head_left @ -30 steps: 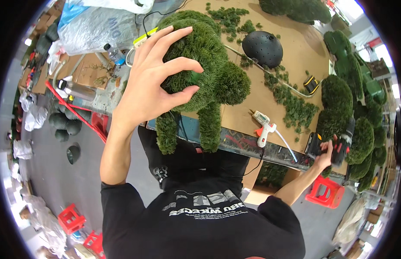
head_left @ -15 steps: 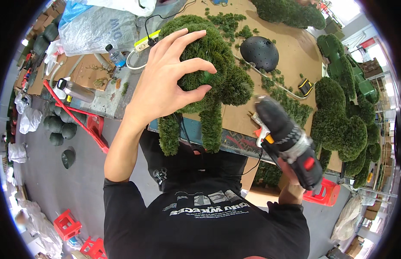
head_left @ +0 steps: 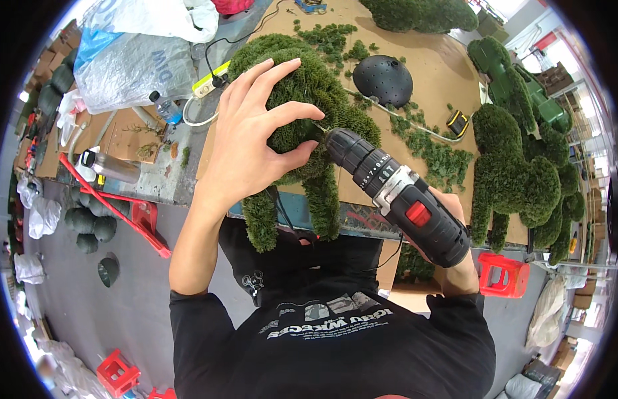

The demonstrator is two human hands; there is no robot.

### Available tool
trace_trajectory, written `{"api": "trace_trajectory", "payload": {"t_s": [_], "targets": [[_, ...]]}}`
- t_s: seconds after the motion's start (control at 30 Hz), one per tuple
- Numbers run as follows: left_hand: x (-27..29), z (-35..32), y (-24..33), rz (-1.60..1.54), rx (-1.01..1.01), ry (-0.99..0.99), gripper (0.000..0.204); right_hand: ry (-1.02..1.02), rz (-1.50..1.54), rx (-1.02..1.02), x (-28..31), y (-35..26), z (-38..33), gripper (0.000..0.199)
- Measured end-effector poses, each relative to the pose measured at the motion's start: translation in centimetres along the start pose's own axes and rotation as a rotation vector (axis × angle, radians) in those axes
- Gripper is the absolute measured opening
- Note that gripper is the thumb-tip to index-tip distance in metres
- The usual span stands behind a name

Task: Assembling and securing moss pieces onto a dog-shaped frame using a glue gun and a power drill.

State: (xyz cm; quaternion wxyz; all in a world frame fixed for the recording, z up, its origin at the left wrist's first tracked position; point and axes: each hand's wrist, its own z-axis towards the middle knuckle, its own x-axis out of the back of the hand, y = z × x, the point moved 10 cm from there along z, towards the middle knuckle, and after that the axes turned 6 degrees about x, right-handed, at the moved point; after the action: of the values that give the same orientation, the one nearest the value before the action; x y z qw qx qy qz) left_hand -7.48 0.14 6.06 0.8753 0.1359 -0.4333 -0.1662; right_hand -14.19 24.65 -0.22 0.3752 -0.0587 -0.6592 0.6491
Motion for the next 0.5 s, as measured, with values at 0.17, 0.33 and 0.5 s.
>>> {"api": "trace_trajectory", "payload": {"t_s": [0.17,0.33,0.5], "targets": [[-0.01,0.11,-0.10,0.017,0.023,-0.016,0.045,-0.041,0.048,-0.061,0.05,0.78,-0.14,0.059],[-0.21,0.17,0.00,0.009,0.024,-0.023,0.045,0.038,0.006,-0.056,0.25,0.56,0.19,0.051],[-0.19,0.24,0.11,0.019,0.020,-0.023,0.045,0.029,0.072,-0.012,0.11,0.06,0.16,0.048]]}}
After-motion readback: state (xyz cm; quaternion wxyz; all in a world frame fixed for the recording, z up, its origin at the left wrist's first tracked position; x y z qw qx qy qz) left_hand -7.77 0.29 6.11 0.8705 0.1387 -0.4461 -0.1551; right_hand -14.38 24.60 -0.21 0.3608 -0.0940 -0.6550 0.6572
